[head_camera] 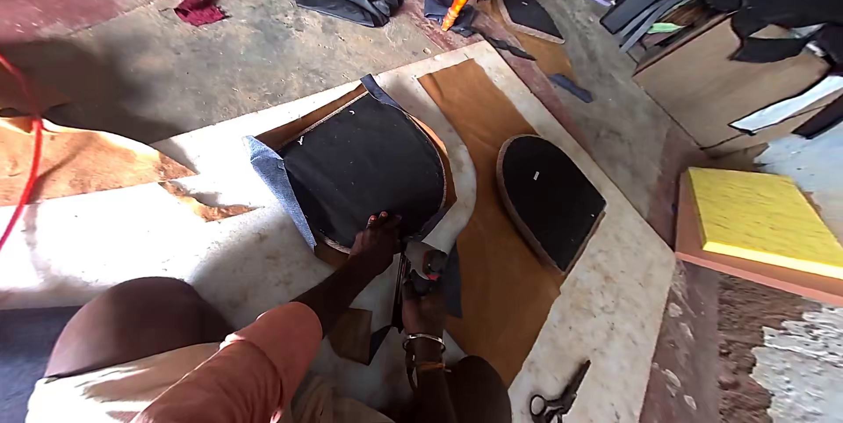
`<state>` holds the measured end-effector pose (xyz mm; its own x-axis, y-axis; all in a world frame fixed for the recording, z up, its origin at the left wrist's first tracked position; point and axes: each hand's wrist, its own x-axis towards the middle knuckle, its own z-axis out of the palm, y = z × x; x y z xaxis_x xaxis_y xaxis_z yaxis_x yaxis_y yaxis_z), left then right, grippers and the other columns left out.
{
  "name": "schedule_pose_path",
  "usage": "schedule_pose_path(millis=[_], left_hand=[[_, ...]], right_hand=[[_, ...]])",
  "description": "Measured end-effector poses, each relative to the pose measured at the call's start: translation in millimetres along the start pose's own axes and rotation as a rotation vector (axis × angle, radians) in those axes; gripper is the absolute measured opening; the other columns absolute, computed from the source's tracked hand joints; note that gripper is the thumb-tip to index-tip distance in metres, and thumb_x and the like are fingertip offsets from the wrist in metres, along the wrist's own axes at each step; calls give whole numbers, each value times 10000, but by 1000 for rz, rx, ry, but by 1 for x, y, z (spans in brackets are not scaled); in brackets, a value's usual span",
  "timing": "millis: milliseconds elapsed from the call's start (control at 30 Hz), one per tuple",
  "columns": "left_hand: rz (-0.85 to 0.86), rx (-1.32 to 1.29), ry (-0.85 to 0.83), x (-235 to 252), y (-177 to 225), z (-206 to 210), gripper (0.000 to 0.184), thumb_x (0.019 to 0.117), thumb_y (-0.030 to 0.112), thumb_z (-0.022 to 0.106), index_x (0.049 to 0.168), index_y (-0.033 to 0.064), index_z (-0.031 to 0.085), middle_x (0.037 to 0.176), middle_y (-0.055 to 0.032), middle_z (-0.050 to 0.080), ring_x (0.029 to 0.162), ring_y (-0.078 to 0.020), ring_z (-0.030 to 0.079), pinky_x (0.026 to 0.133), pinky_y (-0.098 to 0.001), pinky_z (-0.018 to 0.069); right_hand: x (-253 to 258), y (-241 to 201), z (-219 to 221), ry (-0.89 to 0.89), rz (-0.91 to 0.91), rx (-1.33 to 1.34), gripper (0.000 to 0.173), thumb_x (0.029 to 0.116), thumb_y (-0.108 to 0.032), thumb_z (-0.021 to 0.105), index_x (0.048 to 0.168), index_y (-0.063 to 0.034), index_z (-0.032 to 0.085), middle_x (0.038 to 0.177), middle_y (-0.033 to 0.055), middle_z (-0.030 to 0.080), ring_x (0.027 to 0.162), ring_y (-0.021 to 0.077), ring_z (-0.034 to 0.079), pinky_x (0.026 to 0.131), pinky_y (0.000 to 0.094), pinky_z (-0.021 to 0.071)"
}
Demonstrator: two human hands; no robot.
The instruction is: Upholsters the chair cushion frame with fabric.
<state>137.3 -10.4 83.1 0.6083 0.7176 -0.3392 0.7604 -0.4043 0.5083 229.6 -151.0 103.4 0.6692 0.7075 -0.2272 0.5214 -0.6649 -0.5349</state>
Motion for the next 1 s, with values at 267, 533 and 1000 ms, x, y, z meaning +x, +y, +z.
schedule_pose_path(millis=[267, 533, 1000], left_hand=[[105, 14, -49, -3, -17, -1, 427, 1057, 396, 514, 1243, 57, 694, 1678, -19, 323, 1587, -264, 182, 1277, -473, 215], [61, -42, -42, -3, -15, -10, 284, 1047, 135, 520, 1272, 72, 680, 1637, 35, 400, 1515, -245, 362, 1160, -506, 417], [27, 17, -42, -16, -25, -19, 280, 1046, 135, 521, 1266, 91, 688, 1628, 51, 413, 1371, -259, 544, 1000, -523, 544]], right_hand=[[-15, -1, -3, 44, -17, 8, 373, 914, -266, 758, 1156, 8, 685, 980, 158, 738, 954, 283, 716, 895, 519, 557], [-16, -13, 14, 6, -82, -88, 372, 919, -255, 728, 1184, 2, 689, 993, 161, 749, 950, 301, 728, 872, 533, 565], [-23, -17, 20, -27, -109, -43, 351, 919, -249, 735, 1163, -1, 695, 969, 145, 748, 934, 272, 724, 871, 502, 563]])
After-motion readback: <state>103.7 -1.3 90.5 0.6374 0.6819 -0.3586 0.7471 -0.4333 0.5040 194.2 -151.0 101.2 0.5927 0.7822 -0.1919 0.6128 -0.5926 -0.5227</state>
